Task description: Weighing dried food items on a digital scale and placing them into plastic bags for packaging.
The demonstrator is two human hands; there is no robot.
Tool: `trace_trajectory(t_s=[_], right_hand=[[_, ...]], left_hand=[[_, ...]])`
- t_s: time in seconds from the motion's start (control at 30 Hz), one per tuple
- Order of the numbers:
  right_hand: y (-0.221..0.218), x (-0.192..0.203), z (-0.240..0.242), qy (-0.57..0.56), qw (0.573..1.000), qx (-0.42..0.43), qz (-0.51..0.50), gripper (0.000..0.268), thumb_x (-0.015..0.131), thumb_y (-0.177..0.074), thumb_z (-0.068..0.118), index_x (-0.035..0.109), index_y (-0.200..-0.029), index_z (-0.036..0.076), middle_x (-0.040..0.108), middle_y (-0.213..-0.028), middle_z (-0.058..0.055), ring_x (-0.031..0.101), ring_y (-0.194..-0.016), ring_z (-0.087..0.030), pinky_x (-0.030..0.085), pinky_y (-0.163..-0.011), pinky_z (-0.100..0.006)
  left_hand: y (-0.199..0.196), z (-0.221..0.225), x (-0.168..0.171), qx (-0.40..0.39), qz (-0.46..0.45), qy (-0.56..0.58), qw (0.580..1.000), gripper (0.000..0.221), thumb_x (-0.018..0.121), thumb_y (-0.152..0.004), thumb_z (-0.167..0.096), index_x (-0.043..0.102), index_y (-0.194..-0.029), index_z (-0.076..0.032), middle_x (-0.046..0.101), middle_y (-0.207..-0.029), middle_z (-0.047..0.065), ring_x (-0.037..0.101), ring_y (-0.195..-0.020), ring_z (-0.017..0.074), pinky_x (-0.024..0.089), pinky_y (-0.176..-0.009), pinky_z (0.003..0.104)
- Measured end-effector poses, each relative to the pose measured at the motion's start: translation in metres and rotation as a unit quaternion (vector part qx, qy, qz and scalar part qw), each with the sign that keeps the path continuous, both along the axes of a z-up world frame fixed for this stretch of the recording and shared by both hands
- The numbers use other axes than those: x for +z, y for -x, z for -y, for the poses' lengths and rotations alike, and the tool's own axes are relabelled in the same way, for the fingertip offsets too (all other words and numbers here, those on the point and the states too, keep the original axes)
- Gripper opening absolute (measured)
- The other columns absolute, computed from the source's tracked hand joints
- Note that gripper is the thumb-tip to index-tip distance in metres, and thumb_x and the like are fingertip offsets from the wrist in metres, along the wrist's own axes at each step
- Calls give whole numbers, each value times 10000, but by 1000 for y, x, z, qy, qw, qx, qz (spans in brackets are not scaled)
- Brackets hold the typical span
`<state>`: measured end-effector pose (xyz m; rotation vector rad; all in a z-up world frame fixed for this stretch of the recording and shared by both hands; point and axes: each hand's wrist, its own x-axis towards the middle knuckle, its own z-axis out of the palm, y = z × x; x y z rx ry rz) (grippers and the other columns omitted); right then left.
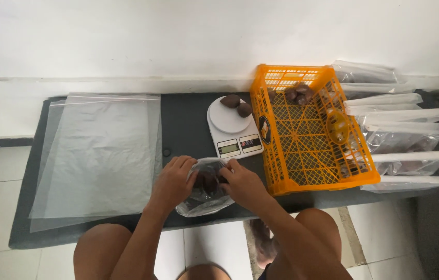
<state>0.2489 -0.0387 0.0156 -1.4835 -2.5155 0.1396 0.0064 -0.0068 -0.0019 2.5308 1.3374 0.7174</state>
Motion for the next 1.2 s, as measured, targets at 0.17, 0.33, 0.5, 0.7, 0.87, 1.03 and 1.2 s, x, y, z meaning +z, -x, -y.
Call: trace_trajectory(t_s=[0.17, 0.33, 0.5, 0.7, 0.87, 1.03, 1.2], right_hand=[[-6, -10, 1, 52, 998, -32, -28, 283, 750, -846, 152, 616, -1091, 109, 532, -1024, -90, 720, -730, -381, 621, -647, -457], [-23, 3, -4, -7, 997, -42, -67, 300, 743, -852, 170, 629, -1127, 134, 553, -1003, -73, 702, -929, -326, 581, -834, -387], [-24, 9, -6, 28, 990, -104, -86, 463, 747, -878, 196, 568, -1294, 96, 537, -1145, -112, 638, -1130, -348, 551, -962, -425], [-15, 23, -28, -29, 982, -145, -121, 558, 779, -870, 200, 543, -1338, 6, 507, -1261, -210, 570, -1226, -433, 508, -1016, -502], [-14, 7, -69, -52, 969, -205, -126, 748, 823, -807, 201, 467, -1432, -4, 419, -1445, -279, 472, -1349, -466, 438, -1119, -526], [-6, 9, -109, -66, 952, -243, -176, 778, 802, -813, 123, 440, -1457, -122, 319, -1560, -363, 375, -1419, -532, 371, -1177, -574], [-20, -26, -143, -48, 966, -231, -103, 788, 749, -813, 145, 442, -1514, -41, 350, -1596, -265, 354, -1438, -531, 313, -1200, -602]], left_hand=[[-2, 3, 3, 1, 4, -2, 1000, 236, 660, -972, -211, 658, -1182, -102, 629, -1095, 65, 666, -1063, 244, 561, -873, 360], [-3, 3, 7, -1, 17, 7, 1000, 236, 665, -970, -192, 664, -1181, -87, 633, -1102, 74, 671, -1072, 249, 567, -875, 363], [-4, 3, 11, -14, 28, -29, 999, 208, 667, -967, -152, 673, -1157, -67, 636, -1093, 83, 654, -1116, 254, 553, -929, 359], [-9, 6, 13, -12, 29, -30, 999, 188, 661, -972, -150, 677, -1144, -77, 629, -1086, 71, 649, -1117, 245, 558, -930, 358], [-5, 3, 6, -18, 41, -43, 998, 185, 670, -965, -128, 684, -1137, -60, 639, -1080, 87, 654, -1110, 255, 554, -941, 351], [-1, 2, 8, -10, 39, -43, 998, 198, 682, -948, -125, 686, -1133, -52, 647, -1098, 96, 658, -1126, 270, 554, -956, 370], [7, 2, 3, -9, 58, -44, 997, 218, 667, -952, -122, 677, -1164, -71, 638, -1105, 76, 652, -1125, 258, 548, -940, 358]])
